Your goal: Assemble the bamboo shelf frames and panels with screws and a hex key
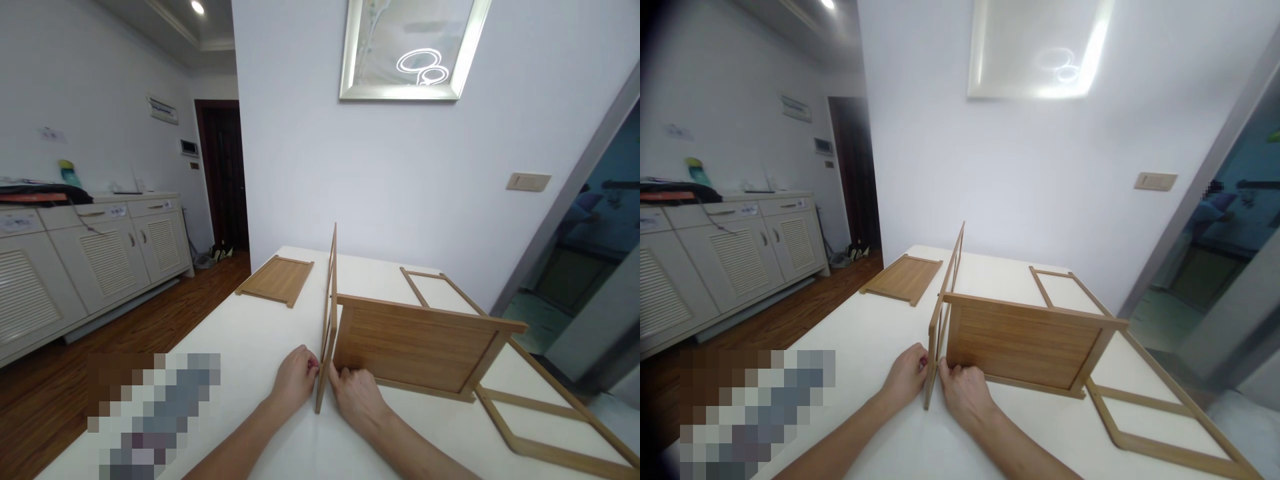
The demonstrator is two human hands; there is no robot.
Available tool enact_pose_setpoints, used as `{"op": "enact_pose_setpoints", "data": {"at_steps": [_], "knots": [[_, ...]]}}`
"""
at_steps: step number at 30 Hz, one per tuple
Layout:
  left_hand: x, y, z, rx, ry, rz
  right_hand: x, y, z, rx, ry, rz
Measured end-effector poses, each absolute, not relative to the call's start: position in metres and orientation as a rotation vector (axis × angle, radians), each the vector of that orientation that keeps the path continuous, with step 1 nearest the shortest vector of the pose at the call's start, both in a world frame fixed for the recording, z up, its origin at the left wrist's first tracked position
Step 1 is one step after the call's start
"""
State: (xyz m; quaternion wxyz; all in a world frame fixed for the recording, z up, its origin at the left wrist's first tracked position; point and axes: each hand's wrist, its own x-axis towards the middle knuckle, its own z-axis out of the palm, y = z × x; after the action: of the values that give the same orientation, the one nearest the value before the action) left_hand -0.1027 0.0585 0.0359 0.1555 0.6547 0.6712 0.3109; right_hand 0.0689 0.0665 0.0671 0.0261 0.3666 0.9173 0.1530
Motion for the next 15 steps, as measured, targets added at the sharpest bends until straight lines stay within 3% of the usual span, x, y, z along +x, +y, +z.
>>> {"op": "enact_pose_setpoints", "data": {"at_steps": [15], "knots": [[-0.112, 0.058, 0.043, 1.9, 1.871, 0.828, 0.07, 0.068, 0.065, 1.105, 2.859, 0.46]]}}
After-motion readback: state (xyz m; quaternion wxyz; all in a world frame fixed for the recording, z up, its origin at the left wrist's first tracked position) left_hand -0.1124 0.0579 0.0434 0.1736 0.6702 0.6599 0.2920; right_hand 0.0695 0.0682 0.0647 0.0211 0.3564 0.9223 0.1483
